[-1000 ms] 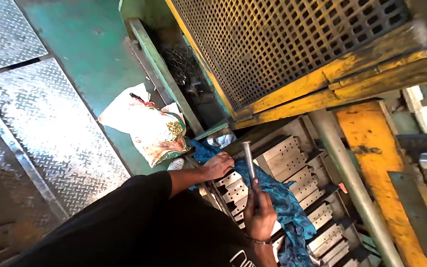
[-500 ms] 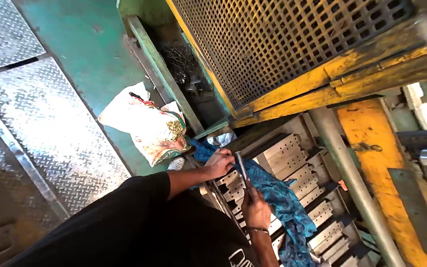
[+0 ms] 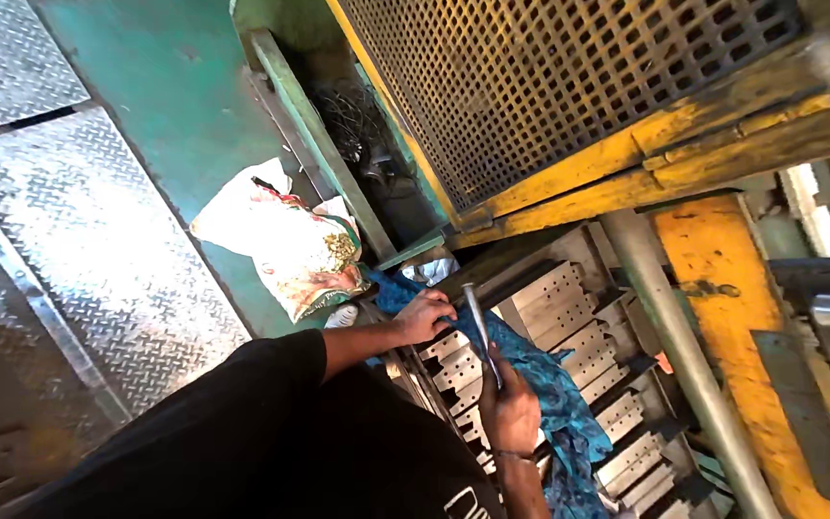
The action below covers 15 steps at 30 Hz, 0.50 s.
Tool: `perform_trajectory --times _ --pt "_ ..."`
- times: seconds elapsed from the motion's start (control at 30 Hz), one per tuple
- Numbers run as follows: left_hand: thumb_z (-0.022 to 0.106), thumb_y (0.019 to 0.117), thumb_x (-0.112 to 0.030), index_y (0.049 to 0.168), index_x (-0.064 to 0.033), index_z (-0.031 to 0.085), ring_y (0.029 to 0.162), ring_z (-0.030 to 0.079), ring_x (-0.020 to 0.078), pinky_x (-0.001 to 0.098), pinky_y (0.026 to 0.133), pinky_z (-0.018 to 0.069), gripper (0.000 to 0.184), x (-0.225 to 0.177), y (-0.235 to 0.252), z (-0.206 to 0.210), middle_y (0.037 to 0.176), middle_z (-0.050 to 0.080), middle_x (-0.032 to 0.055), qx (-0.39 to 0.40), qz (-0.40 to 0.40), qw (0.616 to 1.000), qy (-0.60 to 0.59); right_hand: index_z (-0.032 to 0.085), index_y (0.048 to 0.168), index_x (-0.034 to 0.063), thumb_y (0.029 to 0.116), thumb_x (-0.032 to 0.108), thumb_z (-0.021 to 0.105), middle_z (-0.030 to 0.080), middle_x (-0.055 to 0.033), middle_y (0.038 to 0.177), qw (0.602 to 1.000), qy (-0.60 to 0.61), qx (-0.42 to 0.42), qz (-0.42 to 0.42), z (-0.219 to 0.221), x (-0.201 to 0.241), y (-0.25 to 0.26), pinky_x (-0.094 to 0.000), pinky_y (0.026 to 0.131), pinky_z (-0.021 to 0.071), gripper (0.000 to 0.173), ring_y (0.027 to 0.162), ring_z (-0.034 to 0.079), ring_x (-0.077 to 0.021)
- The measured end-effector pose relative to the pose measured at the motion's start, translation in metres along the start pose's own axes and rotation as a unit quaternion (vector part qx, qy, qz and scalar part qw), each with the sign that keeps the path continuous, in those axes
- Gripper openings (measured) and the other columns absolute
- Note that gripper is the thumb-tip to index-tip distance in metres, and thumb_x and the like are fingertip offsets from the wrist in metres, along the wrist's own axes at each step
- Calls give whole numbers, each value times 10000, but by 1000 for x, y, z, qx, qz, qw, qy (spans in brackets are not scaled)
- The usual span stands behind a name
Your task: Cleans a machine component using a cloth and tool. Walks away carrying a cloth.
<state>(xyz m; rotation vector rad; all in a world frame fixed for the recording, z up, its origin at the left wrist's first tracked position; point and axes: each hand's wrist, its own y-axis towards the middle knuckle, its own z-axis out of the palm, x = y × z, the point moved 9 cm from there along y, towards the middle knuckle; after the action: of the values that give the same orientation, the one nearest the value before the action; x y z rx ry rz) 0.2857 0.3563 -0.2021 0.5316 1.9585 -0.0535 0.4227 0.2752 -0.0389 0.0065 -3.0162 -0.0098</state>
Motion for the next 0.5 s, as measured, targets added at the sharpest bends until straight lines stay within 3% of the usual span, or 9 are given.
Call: perform_trajectory --times 0.1,0.17,0.2,0.27,0.33,0.43,0.5 --pt "690 955 -166 1084 -199 769 1267 574 144 398 1152 420 154 1 0 0 1163 727 -64 5 35 999 -15 737 1272 161 1010 226 570 735 -89 985 995 22 -85 -44 -13 17 0 -414 535 571 317 701 701 -211" --pt "668 958 -136 1087 -198 776 1281 567 148 397 1156 418 179 0 -3 2 1177 727 -63 9 52 998 -13 705 1330 251 1017 244 548 739 -110 1003 998 -62 -7 -2 14 1 -1 -483 533 573 350 694 713 -273" --pt "664 963 -136 1087 -199 776 1288 565 146 393 1158 418 179 -1 -2 3 1187 725 -63 13 57 998 -9 653 1385 334 1019 265 533 745 -111 1042 992 -103 69 38 30 -12 2 -536 592 584 392 743 727 -311" --pt "670 962 -140 1064 -190 786 1295 564 148 384 1160 415 162 -2 -2 2 1199 727 -56 13 59 998 -7 642 1390 378 1014 282 541 754 -110 1010 985 -119 111 51 34 -19 11 -575 616 579 402 761 730 -340" --pt "662 971 -139 1054 -170 790 1302 565 162 382 1162 415 155 1 -3 1 1214 726 -36 10 60 998 -19 704 1321 319 1010 293 565 762 -104 966 994 -80 68 18 15 -4 18 -558 602 582 342 745 733 -323" --pt "653 969 -126 1044 -162 789 1311 559 171 380 1162 416 160 -1 -4 2 1211 726 -26 -5 64 998 -27 734 1285 229 1023 296 544 750 -69 974 998 -11 -36 -43 -14 18 13 -458 544 578 330 710 719 -234" --pt "655 964 -112 1047 -154 790 1314 559 176 381 1166 411 165 1 -6 3 1207 730 -19 -4 65 997 -32 726 1302 239 1025 277 533 743 -70 975 998 -24 -41 -47 -3 14 2 -442 511 563 340 686 708 -233"
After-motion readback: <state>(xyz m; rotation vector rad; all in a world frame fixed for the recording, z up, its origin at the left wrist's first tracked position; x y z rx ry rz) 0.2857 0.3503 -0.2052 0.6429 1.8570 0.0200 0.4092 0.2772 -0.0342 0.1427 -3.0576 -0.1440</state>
